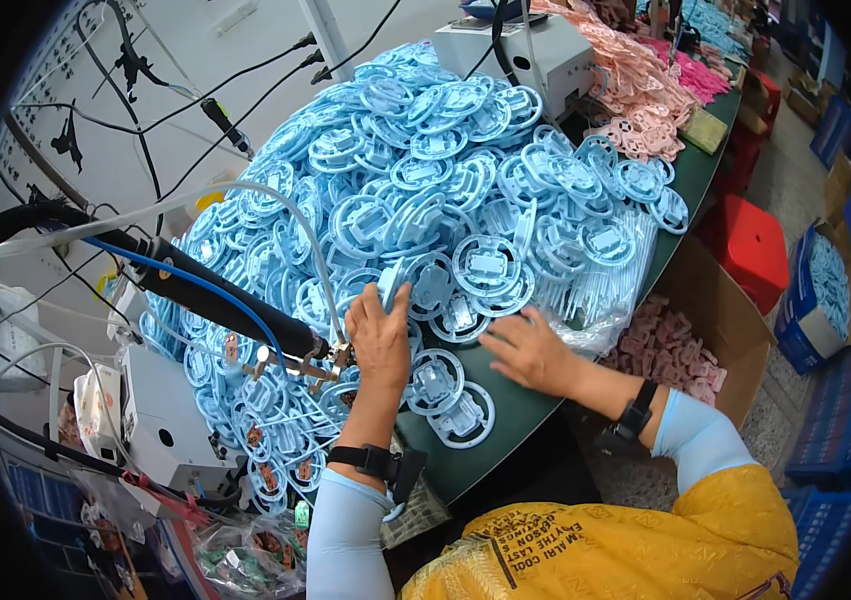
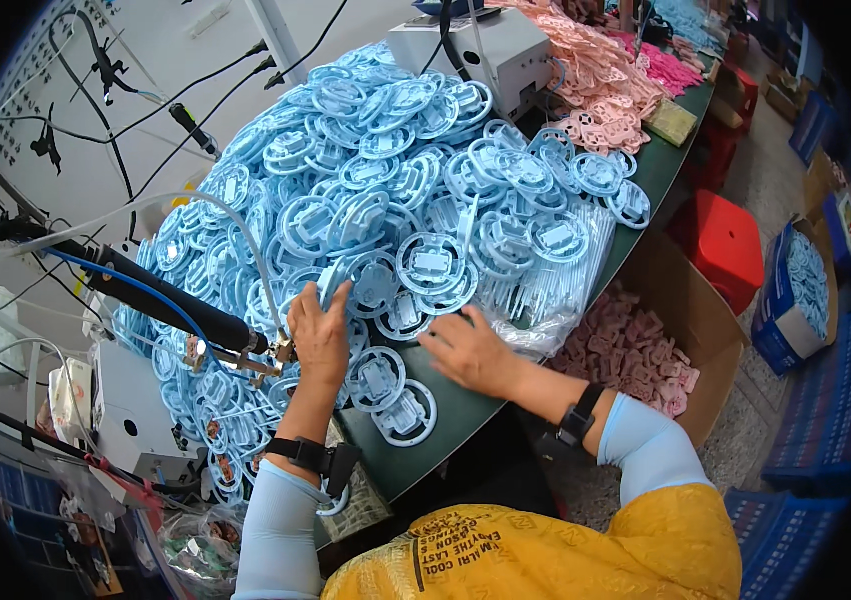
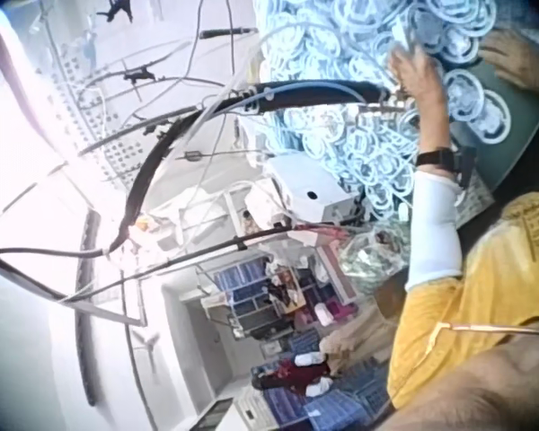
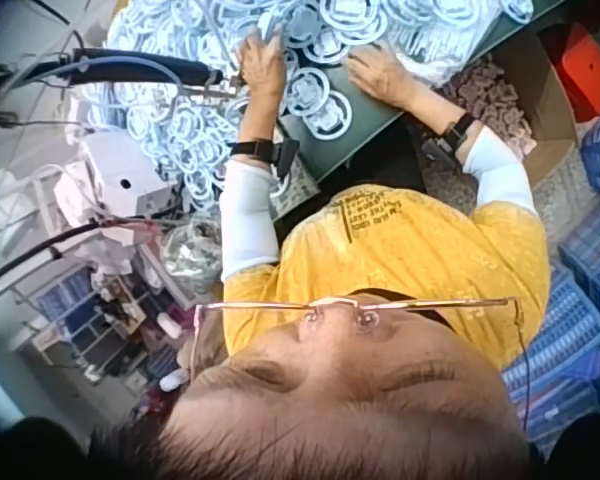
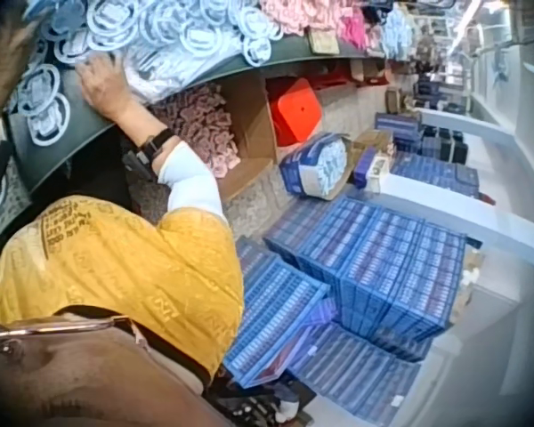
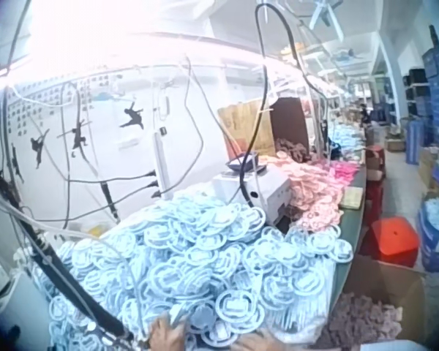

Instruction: Assembling circular blue plastic toy components using an electric screwdriver and inserting printed circuit boards.

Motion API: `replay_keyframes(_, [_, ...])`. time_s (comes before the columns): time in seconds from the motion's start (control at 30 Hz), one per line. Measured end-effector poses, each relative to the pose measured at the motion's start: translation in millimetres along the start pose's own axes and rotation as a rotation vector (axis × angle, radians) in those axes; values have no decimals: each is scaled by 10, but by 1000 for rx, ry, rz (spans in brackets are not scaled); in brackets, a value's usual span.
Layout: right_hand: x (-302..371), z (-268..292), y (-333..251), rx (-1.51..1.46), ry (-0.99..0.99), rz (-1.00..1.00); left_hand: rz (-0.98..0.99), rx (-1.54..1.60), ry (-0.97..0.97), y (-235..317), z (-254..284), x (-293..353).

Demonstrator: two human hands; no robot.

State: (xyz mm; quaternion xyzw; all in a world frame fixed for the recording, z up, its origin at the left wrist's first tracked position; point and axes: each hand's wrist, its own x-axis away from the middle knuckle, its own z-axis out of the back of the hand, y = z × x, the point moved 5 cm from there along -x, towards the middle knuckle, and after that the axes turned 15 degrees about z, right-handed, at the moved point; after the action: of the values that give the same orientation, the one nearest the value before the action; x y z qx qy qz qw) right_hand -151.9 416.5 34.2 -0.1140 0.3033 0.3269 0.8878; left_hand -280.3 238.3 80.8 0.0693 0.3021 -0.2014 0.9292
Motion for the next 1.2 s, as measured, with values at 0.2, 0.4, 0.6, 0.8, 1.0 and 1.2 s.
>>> replay_keyframes(0.2, [-142,-38,14,72,92,33,50,-27,33,16,92,3])
replay_keyframes(0.4, [-702,-327,854,277,126,-72,-97,-26,-15,52,191,246])
replay_keyframes(0.6, [-953,-997,1129,264,-360,-291,-208,33,-148,-43,252,693])
replay_keyframes(0.8, [-927,-1141,1178,189,-455,-322,-188,41,-248,60,436,936])
replay_keyframes(1.0, [-777,-705,832,70,-156,-178,-176,250,-261,-45,915,1455])
replay_keyframes(1.2, [-348,82,-137,-153,202,14,-15,370,-210,-454,1518,2292])
